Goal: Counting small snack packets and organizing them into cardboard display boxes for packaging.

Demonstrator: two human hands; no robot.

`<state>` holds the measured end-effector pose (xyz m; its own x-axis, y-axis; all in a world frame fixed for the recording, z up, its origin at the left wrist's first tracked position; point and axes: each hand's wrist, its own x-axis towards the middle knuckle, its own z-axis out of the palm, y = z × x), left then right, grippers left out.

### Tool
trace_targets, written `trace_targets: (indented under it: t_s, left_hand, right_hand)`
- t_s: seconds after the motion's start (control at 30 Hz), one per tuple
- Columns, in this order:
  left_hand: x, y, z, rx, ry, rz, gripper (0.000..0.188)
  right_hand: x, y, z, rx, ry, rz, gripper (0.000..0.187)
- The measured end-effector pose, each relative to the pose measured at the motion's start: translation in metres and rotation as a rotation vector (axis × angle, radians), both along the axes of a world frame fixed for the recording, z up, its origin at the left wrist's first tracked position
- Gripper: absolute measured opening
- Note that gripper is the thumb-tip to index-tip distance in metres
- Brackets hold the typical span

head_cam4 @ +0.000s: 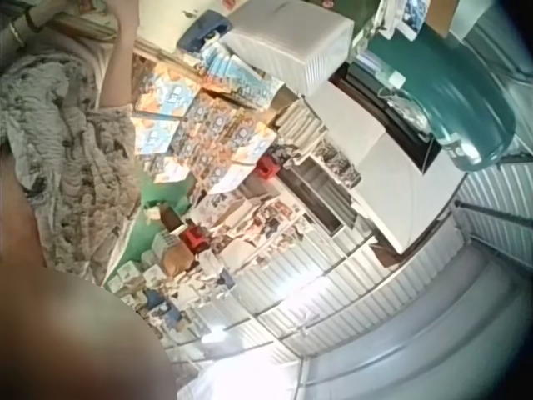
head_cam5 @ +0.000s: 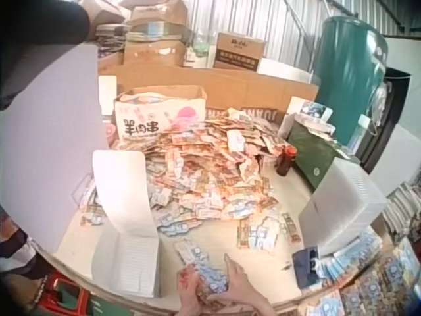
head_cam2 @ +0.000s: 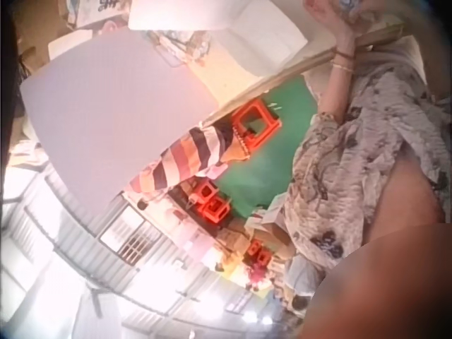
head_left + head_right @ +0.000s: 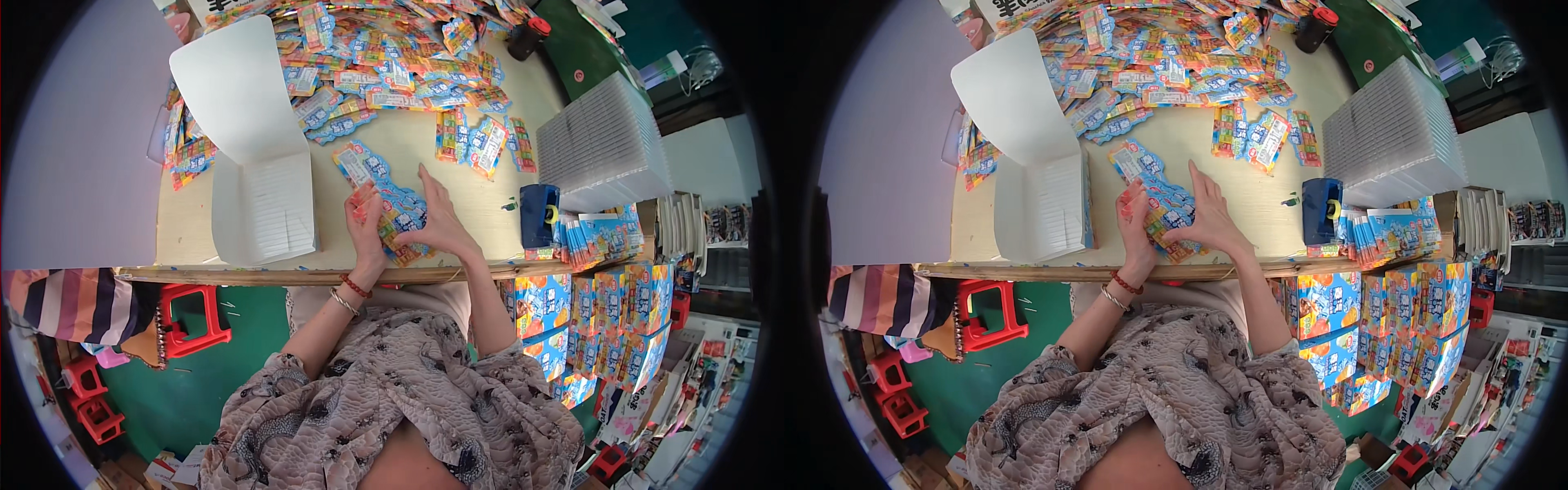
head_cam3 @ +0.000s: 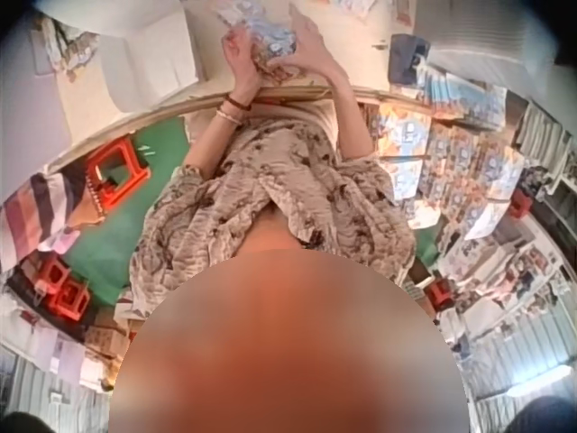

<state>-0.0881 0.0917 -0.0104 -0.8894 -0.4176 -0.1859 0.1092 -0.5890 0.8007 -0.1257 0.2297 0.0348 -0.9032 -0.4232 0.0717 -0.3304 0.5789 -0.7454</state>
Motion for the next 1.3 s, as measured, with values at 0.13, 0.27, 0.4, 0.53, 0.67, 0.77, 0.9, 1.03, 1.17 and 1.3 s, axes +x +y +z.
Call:
trace_targets:
  t_s: [0.13, 0.27, 0.4, 0.53, 0.67, 0.77, 0.9, 1.03, 1.17, 1.3]
  left_hand:
    - [0.004, -0.008, -0.008, -0.007, 0.008, -0.021, 0.052]
    - [0.025, -0.026, -0.004, -0.290, 0.085, -0.042, 0.080]
    - [0.040, -0.041, 0.015, -1.109, 0.223, -0.343, 0.100]
    - [0.039, -0.051, 0.004, -1.186, 0.092, -0.344, 0.098]
    - [0.033, -0.055, 0.004, -1.139, 0.121, -0.436, 0.089]
    - [0.028, -0.047, 0.002, -1.002, 0.150, -0.491, 0.080]
    - [0.027, -0.053, -0.007, -0.897, 0.164, -0.547, 0.059]
    - [0.052, -0.075, -0.008, -0.760, 0.059, -0.540, 0.052]
    - [0.074, -0.082, -0.002, -0.826, -0.089, -0.475, 0.052]
    - [0.071, -0.079, -0.009, -0.842, -0.054, -0.457, 0.051]
  right_hand:
    - [-0.002, -0.005, 0.011, 0.010, -0.329, 0.109, 0.104]
    - [-0.009, -0.010, 0.054, 0.203, -0.466, 0.324, 0.095]
    - [0.001, 0.009, 0.034, 0.431, 0.177, 0.471, 0.087]
    - [0.004, 0.009, 0.059, 0.343, -0.128, 0.395, 0.093]
    - [0.015, 0.059, 0.020, -0.039, -0.218, 0.086, 0.088]
    - [0.038, 0.052, -0.036, -0.737, -0.253, -0.255, 0.074]
    - [0.047, 0.015, -0.046, -0.653, -0.107, -0.182, 0.064]
    - [0.009, 0.029, -0.027, -0.568, -0.509, -0.029, 0.037]
    - [-0.049, -0.034, 0.003, 0.253, 0.459, 0.336, 0.054]
    - [-0.101, -0.072, -0.039, 0.457, 1.000, 0.661, 0.059]
